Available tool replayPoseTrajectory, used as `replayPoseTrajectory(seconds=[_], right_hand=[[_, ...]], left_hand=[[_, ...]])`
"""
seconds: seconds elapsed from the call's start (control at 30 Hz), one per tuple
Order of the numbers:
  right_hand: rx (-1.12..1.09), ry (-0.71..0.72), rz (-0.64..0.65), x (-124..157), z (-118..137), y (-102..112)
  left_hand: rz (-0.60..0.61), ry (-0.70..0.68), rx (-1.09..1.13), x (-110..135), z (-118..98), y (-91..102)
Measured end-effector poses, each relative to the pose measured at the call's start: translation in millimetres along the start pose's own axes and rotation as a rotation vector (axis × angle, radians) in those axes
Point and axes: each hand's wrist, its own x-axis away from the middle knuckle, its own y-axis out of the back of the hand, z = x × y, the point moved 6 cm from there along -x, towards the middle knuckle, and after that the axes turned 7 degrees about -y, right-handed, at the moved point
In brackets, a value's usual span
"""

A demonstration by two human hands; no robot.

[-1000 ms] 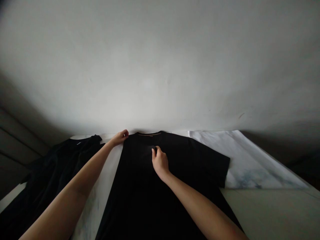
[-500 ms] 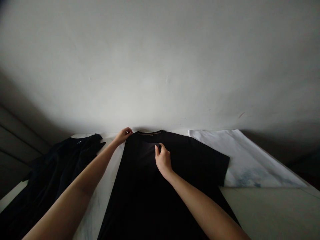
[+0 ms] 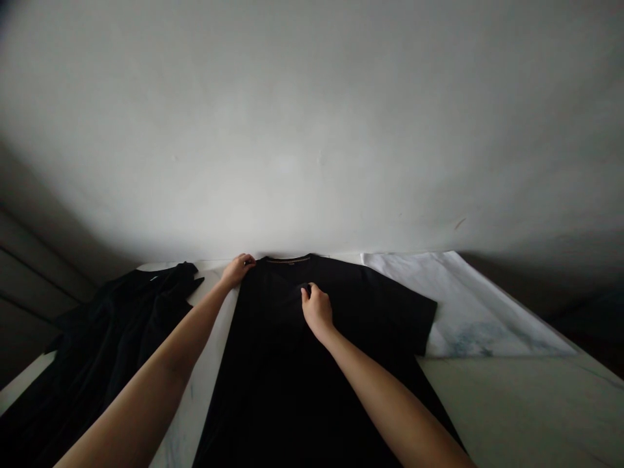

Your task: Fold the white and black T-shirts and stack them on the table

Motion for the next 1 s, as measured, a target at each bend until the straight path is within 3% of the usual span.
replayPoseTrajectory(seconds=[0.23, 0.37, 0.43, 0.53, 0.67, 0.73, 0.87, 0.93, 1.0], right_hand=[[0.042, 0.002, 0.005, 3, -2, -2], [0.073, 0.014, 0.035, 3, -2, 1], [0.126, 0.005, 0.093, 4, -1, 5], [0.287, -0.017, 0.188, 9, 6, 16], [0.498, 0.101, 0.097, 20, 40, 28], [0.495, 0.251, 0.062, 28, 68, 17], [0.376, 0.476, 0.193, 38, 115, -38], [0.33, 0.452, 0.245, 34, 122, -62], [0.301, 0.325, 0.201, 21, 116, -70]], left_hand=[[0.005, 0.042, -0.046, 2, -6, 3.2], [-0.059, 0.066, -0.164, 12, -24, 15.1], [-0.096, 0.057, -0.248, 22, -38, 20.7], [-0.055, 0.003, -0.268, 43, -57, 17.4], [0.031, -0.087, -0.227, 74, -67, 2.4], [0.06, -0.079, -0.235, 84, -64, -5.0], [0.122, -0.002, -0.249, 91, -50, -17.8], [0.123, 0.009, -0.268, 90, -46, -20.9], [0.101, 0.018, -0.291, 89, -43, -21.5]])
